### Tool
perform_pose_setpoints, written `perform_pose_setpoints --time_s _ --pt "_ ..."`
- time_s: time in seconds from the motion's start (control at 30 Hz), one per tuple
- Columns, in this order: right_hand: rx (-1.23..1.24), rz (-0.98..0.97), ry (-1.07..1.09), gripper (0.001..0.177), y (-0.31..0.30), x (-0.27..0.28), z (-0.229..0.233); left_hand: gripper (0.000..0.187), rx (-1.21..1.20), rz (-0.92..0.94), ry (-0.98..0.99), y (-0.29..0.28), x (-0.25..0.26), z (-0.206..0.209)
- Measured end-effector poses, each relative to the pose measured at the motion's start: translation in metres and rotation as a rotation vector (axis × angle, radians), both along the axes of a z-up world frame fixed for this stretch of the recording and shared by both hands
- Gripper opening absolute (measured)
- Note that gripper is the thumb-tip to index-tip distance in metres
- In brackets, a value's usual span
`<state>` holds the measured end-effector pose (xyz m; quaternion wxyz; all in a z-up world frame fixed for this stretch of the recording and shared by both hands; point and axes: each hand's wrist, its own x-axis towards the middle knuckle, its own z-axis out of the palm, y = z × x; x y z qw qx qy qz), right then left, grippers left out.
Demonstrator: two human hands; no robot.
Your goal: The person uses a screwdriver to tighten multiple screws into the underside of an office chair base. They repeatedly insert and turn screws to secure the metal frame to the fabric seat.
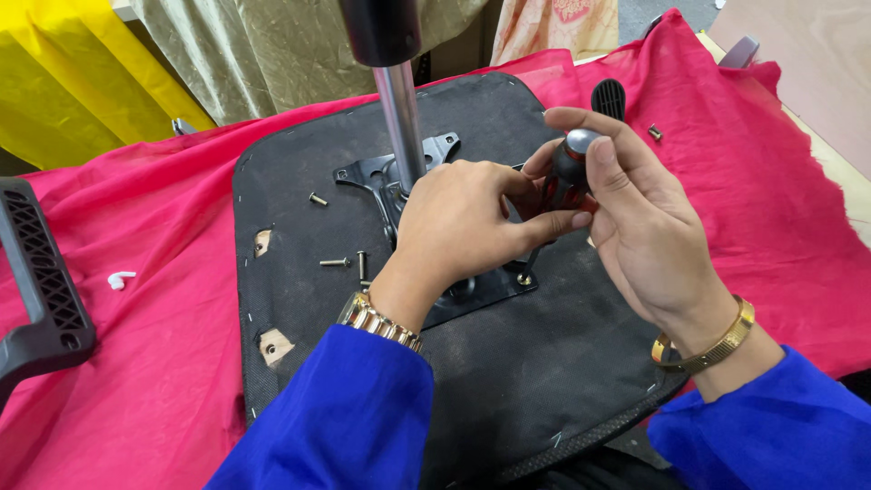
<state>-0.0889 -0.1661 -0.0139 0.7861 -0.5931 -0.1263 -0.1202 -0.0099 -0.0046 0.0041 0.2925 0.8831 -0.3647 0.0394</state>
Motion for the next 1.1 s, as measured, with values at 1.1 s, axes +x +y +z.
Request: perform_pose_setpoints --time_s 1.1 --pt "-0.506 0.169 0.002 0.042 -0.037 0.033 0.039 0.047 0.071 0.103 0.055 -0.006 0.001 0.003"
